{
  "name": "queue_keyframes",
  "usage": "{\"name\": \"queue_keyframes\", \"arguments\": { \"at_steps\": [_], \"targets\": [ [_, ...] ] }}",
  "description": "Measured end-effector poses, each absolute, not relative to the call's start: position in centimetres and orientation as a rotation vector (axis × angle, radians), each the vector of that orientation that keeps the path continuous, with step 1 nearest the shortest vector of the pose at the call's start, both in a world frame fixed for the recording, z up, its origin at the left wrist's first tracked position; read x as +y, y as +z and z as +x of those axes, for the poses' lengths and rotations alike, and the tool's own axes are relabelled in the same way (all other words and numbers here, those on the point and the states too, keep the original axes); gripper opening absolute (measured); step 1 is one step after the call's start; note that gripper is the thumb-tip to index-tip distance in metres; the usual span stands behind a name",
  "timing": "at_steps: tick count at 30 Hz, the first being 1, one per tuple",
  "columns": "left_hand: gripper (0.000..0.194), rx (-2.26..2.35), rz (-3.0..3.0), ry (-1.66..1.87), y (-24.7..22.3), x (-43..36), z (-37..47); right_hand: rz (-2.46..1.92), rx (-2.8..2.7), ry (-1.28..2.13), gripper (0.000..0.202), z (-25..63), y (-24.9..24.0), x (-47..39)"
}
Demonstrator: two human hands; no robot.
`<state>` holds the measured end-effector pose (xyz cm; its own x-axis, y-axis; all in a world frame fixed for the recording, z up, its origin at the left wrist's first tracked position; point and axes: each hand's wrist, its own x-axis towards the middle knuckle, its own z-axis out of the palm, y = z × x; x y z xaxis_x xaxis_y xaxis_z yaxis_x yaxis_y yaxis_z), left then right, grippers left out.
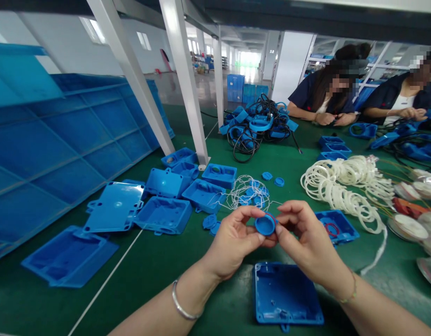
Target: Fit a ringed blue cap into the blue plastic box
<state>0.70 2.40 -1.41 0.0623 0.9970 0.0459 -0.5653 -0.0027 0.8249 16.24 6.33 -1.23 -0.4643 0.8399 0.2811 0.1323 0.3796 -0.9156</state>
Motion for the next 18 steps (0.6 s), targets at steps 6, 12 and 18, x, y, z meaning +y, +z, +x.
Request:
{"name": "queue_keyframes", "arguments": {
  "at_steps": [6, 12, 18],
  "targets": [
    [0.028, 0.659, 0.833, 1.379, -1.5, 2.6, 0.1, -0.824, -1.884, 1.027, 0.023, 16.4, -1.2, 6.4],
    [0.044, 0.506, 0.683, 1.199, -1.5, 1.9, 0.3, -0.57, -1.95, 1.302, 0.045, 17.0, 0.0, 7.8],
    [0.048, 0.778, 0.987, 1.217, -1.7, 2.4, 0.5, -0.575, -1.872, 1.378, 0.035, 16.4, -0.5, 7.0]
  ]
}}
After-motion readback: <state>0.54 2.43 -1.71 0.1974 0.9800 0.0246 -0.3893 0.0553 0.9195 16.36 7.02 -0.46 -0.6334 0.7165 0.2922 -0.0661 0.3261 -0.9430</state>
